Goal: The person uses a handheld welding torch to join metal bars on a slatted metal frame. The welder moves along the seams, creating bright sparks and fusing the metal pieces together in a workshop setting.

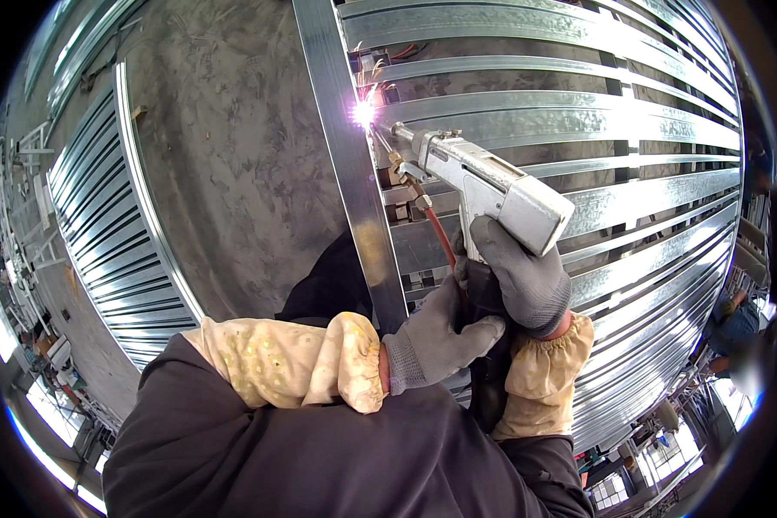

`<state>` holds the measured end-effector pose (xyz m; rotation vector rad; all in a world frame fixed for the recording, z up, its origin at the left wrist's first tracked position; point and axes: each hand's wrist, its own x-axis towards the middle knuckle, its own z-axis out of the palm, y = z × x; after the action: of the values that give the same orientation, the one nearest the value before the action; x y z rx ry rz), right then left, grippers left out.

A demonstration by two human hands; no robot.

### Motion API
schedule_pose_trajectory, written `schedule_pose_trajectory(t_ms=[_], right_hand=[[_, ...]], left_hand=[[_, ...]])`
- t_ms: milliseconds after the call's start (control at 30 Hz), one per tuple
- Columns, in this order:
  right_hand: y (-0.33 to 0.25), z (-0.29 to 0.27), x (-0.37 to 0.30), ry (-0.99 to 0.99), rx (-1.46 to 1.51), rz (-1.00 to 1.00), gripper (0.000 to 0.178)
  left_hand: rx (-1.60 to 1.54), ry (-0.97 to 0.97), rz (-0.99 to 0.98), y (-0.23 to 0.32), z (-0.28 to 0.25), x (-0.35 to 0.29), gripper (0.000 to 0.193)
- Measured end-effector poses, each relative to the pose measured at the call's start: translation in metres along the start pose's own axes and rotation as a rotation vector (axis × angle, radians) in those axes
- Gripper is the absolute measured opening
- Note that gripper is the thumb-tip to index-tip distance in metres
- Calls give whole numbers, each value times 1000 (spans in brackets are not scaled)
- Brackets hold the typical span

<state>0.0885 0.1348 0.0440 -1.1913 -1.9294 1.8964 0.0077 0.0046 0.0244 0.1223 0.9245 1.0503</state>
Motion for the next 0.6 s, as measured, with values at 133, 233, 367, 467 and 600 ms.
schedule_pose_trajectory(t_ms=[133,233,367,467,600], right_hand=[[2,-1,-1,-2,-67,-53,19],[9,-5,-2,-16,-283,-220,19],[2,-2,-1,-5,-78,-35,20],[0,-1,-1,-5,4,37,20],[0,0,-2,1,-13,25,21]], left_hand=[[-61,-16,-23,1,0,-1,55],[-75,-16,-10,0,1,-1,55],[-45,-19,30,-4,1,1,55],[-44,-15,9,-2,2,1,55],[-41,-21,-46,2,-1,-2,57]])
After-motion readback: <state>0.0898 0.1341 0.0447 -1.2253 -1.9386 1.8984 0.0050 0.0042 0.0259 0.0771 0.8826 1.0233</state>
